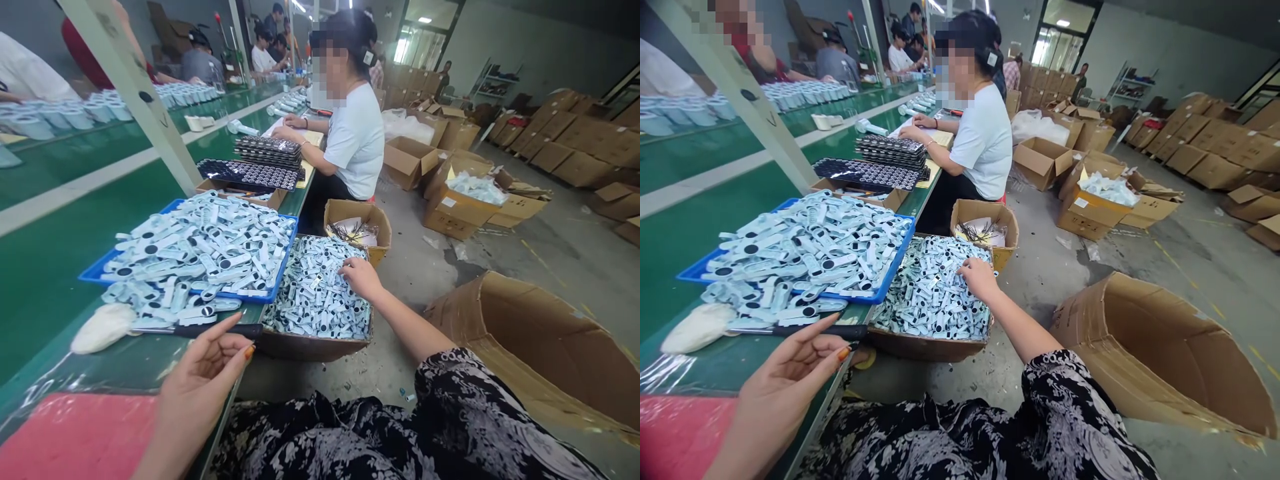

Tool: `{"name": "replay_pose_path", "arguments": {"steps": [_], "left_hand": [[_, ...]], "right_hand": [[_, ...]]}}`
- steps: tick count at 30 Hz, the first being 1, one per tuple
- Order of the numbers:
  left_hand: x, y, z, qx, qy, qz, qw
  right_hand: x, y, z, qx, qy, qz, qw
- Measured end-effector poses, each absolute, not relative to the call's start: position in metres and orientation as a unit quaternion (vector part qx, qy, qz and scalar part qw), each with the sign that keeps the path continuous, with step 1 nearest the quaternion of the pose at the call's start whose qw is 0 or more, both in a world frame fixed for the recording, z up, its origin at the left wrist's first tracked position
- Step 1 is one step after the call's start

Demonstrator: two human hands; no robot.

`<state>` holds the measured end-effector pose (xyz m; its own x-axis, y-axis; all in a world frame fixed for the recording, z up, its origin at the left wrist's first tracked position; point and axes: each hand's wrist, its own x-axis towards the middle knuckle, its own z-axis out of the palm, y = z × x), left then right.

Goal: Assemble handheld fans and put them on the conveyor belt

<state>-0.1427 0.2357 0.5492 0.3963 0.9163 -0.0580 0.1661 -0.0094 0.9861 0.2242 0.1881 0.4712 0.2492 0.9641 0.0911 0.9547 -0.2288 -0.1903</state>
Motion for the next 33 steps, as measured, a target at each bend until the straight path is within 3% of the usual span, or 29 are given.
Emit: {"name": "replay_pose_path", "arguments": {"steps": [8, 16, 22, 29, 33], "left_hand": [[-0.143, 0.238, 0.543, 0.641, 0.424, 0.321, 0.553], [-0.146, 0.239, 0.541, 0.648, 0.415, 0.326, 0.549], [-0.139, 0.231, 0.559, 0.632, 0.407, 0.365, 0.549], [-0.142, 0.22, 0.58, 0.613, 0.374, 0.425, 0.551], [-0.146, 0.218, 0.589, 0.622, 0.355, 0.443, 0.54]], "right_hand": [[0.215, 0.201, 0.471, -0.776, -0.611, 0.063, 0.14], [0.209, 0.212, 0.481, -0.746, -0.51, 0.168, 0.393], [0.152, 0.198, 0.495, -0.56, -0.481, 0.401, 0.543], [0.066, 0.176, 0.507, -0.325, -0.393, 0.635, 0.58], [0.037, 0.172, 0.515, -0.24, -0.372, 0.694, 0.567]]}}
